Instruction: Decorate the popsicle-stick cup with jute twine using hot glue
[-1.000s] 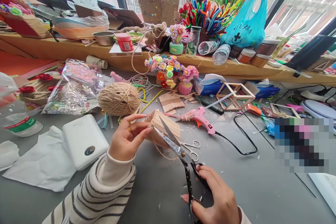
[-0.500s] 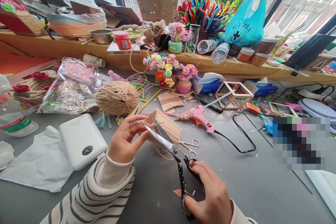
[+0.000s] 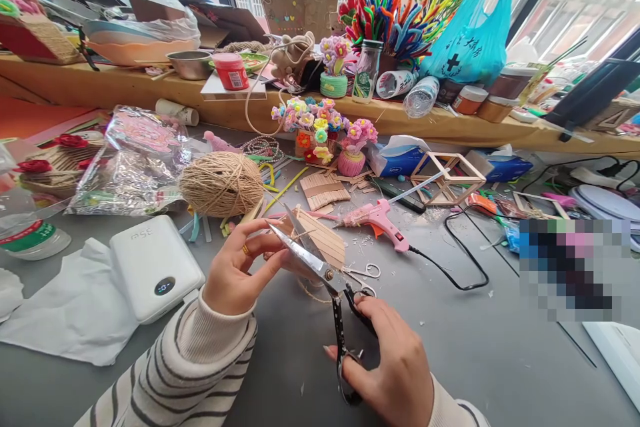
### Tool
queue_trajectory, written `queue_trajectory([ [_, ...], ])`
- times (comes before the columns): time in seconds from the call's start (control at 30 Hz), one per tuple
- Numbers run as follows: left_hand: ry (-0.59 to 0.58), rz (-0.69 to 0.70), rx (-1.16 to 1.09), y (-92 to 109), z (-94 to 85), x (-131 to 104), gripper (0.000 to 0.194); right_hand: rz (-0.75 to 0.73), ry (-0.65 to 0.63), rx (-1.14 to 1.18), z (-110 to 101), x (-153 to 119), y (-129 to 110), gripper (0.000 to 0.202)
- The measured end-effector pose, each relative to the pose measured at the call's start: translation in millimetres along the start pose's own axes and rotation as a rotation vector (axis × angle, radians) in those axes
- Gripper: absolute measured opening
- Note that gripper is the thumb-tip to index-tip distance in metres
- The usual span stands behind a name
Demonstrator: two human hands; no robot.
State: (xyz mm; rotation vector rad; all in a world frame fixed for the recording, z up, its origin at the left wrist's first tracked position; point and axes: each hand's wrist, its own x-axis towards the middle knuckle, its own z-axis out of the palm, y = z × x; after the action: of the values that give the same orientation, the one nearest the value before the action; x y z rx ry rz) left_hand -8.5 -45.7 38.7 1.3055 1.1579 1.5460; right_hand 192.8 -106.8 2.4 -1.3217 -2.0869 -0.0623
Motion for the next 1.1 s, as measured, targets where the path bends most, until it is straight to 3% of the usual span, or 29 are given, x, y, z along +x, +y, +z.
queue_trajectory([
  [0.47, 0.007, 0.007, -0.002, 1.5, 2.0, -1.4, 0.031, 0.031, -0.055, 0.069, 0.4, 4.9, -5.1, 0.032],
  [1.1, -0.002, -0.019, -0.005, 2.7, 2.0, -1.6, 0.033, 0.018, -0.025, -0.004, 6.5, 7.0, -8.3, 0.03],
])
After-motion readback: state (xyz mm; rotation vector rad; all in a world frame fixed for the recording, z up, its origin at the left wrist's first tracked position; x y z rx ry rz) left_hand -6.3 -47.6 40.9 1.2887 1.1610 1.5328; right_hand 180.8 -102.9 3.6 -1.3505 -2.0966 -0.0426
